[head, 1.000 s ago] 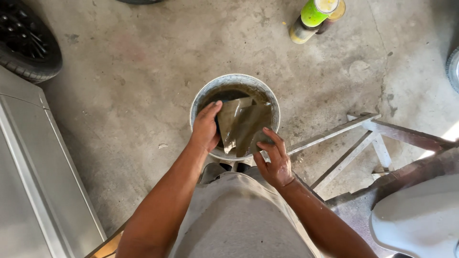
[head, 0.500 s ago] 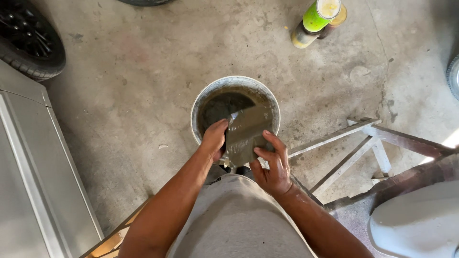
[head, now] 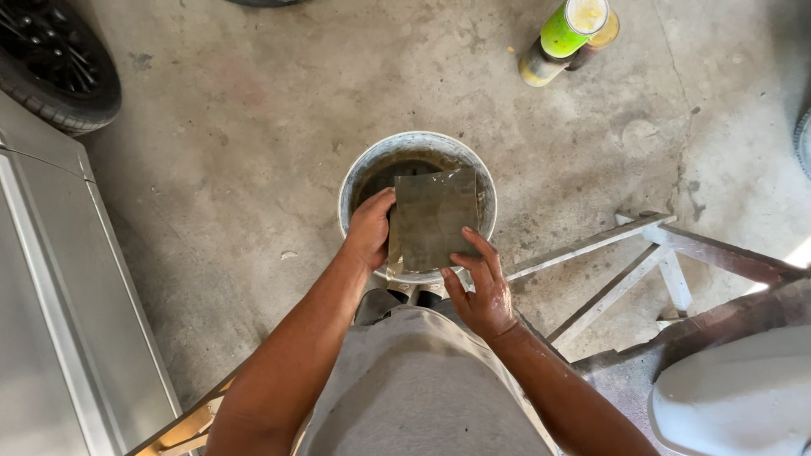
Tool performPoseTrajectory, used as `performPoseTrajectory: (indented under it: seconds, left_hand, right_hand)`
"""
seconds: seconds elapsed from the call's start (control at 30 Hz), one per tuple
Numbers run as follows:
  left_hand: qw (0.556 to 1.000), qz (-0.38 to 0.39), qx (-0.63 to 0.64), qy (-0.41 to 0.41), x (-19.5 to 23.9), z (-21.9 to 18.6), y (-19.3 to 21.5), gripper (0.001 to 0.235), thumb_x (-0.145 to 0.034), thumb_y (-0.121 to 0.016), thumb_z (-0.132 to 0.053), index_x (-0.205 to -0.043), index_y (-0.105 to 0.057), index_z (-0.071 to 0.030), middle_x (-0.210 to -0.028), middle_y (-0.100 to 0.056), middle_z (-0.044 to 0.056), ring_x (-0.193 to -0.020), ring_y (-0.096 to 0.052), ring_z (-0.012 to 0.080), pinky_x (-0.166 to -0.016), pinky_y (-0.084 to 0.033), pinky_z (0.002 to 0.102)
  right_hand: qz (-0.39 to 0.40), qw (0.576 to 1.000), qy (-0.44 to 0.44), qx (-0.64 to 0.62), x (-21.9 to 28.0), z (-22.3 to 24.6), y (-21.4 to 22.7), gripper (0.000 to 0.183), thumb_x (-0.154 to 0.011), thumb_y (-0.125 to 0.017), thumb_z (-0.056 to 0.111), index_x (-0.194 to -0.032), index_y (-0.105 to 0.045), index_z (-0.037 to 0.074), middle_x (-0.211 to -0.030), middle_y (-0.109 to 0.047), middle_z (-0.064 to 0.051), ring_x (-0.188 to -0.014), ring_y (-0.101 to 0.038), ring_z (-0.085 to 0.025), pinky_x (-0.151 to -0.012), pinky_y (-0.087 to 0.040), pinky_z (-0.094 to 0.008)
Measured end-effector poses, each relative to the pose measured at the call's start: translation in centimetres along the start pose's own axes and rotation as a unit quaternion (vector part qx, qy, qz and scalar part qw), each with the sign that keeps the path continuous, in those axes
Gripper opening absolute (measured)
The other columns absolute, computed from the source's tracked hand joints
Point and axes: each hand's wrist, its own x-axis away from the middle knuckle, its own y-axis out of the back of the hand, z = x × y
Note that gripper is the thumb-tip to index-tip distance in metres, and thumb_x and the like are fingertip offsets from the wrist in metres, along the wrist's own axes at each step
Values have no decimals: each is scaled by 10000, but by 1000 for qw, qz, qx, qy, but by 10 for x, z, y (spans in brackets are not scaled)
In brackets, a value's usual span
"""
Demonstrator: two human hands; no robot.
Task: Sand and clean a motorcycle gas tank in preparation for painting.
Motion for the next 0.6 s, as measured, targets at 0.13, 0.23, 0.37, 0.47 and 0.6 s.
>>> performPoseTrajectory:
  seconds: [0.13,0.23,0.37,0.47,0.6]
  left_hand:
    - [1000,-7,-5,3,1,1,-1,261,-1037,-555,-217,-1153,-694,-29,-1108,-721,96,-980,-691,215,-864,-584,385]
    - [1000,-23,5,6,3,0,-4,277,-1016,-568,-232,-1158,-700,-34,-1121,-728,95,-988,-698,215,-867,-584,382]
    - [998,-67,-7,2,-3,0,6,273,-986,-627,-243,-1145,-694,-31,-1096,-738,89,-980,-701,217,-858,-587,385]
    - [991,-86,-101,-31,-20,13,33,317,-980,-685,-290,-1140,-689,-16,-1071,-727,84,-952,-675,187,-838,-553,352]
    - [851,-268,-448,-53,-22,8,19,486,-908,-810,-444,-1045,-728,15,-953,-706,137,-813,-626,189,-753,-515,341]
  right_hand:
    - [1,1000,-4,-1,3,-3,0,265,-956,-745,142,-1127,-635,-28,-1501,-493,-229,-1357,-568,-393,-1022,-557,-424]
    - [4,1000,-13,0,3,-3,-1,264,-947,-750,143,-1125,-640,-19,-1504,-498,-221,-1358,-566,-392,-1028,-547,-433]
    - [-6,999,-34,9,1,-10,-3,308,-931,-758,143,-1168,-638,-15,-1478,-524,-200,-1324,-590,-379,-1019,-554,-433]
    - [-1,998,-60,23,-1,-28,-7,379,-896,-751,100,-1244,-638,1,-1452,-558,-170,-1295,-610,-366,-1014,-560,-424]
    - [15,986,-159,36,-1,-52,-8,430,-850,-778,65,-1268,-679,79,-1354,-646,-104,-1211,-658,-308,-982,-573,-394]
